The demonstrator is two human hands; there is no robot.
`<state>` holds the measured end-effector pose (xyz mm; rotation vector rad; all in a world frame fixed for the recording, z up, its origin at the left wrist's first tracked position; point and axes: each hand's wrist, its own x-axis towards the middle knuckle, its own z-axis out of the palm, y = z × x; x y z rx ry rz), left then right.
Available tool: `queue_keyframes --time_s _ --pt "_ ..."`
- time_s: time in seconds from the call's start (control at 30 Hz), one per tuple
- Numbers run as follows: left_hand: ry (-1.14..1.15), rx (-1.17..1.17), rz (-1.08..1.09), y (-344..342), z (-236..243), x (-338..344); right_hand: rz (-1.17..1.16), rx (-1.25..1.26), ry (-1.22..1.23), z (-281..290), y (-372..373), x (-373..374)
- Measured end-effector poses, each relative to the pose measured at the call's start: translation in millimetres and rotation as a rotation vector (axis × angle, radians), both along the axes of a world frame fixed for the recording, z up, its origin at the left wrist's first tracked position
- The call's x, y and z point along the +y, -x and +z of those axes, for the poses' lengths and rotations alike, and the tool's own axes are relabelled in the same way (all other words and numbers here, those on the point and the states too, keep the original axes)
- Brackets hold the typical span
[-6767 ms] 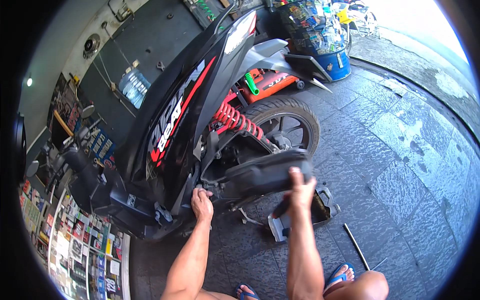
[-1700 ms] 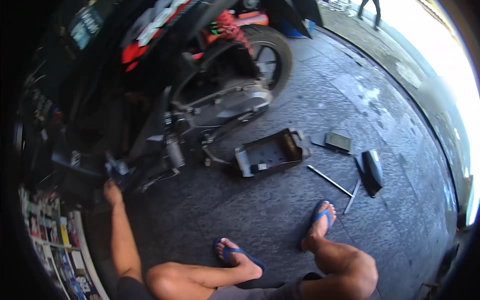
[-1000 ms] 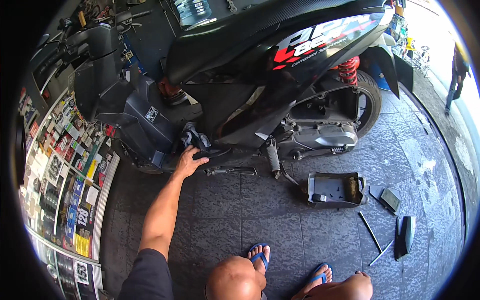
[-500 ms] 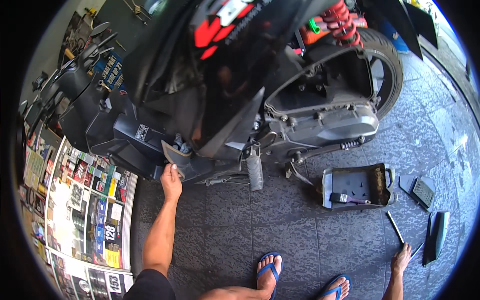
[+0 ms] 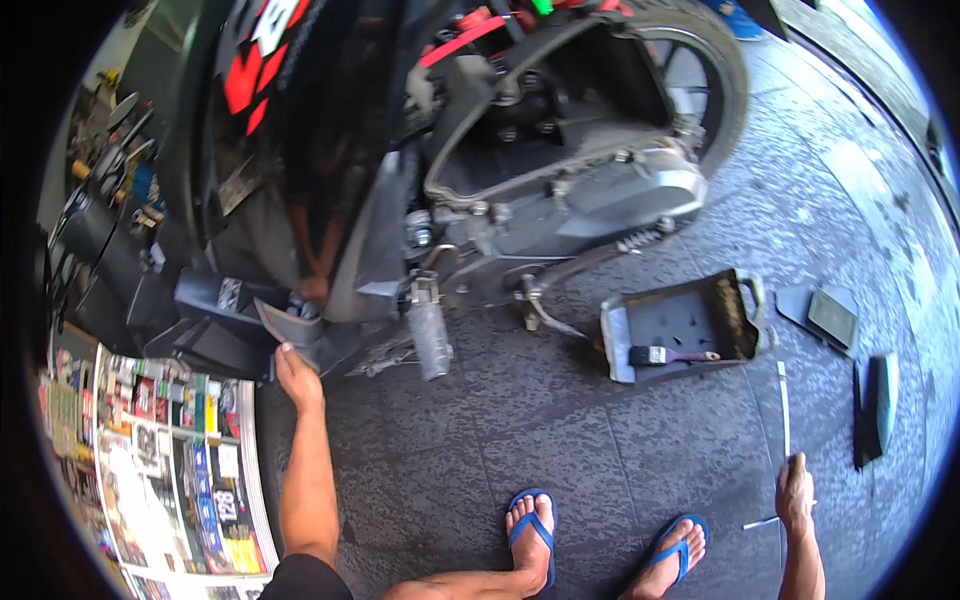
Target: The person removes screws from a black plastic cover on a motorcycle using a screwdriver and then uses a T-handle wrench to loosen bolts on the same component before pulling the cover away from the housing.
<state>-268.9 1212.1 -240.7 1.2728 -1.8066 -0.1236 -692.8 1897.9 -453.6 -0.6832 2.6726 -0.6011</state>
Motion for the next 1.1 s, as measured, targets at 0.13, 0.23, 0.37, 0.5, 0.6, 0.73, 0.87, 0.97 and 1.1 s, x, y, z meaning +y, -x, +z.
queue_keyframes --time_s 0.13,0.23,0.37,0.5,0.6,0.73,0.87,0.97,1.1 --pt "0.029 -0.255 -0.201 -2.5 -9.3 23.8 -0.351 -0.570 0.203 87.0 -28.8 -45.3" --pt "0.116 -0.482 -0.173 -9.9 -17.2 29.9 -0.440 -0.769 0.344 124.3 -48.9 -44.4" --pt "0.012 -0.545 -0.104 -15.0 -10.0 22.0 -0.635 -0.899 0.799 149.8 -78.9 -31.3" --pt "-0.096 -0.385 -0.035 -8.0 -2.8 13.0 -0.670 -0.889 0.599 137.4 -108.2 -21.0" --pt "-0.080 -0.295 0.011 -5.7 -0.4 12.8 -0.721 -0.920 0.711 133.7 -126.1 -31.2" --pt "-0.263 -0.450 -0.046 -4.3 3.8 26.6 -0.494 -1.011 0.902 162.2 -125.3 -85.8" --pt "-0.156 -0.413 -0.173 -4.1 -8.9 34.1 -0.321 -1.123 0.985 169.9 -106.5 -148.8" --pt "-0.219 -0.416 -0.128 -8.2 -8.9 35.4 -0.222 -1.158 1.047 165.9 -98.2 -188.8" --pt "-0.261 -0.397 -0.185 -1.2 -10.8 33.2 -0.216 -1.182 1.118 154.3 -90.4 -207.3"
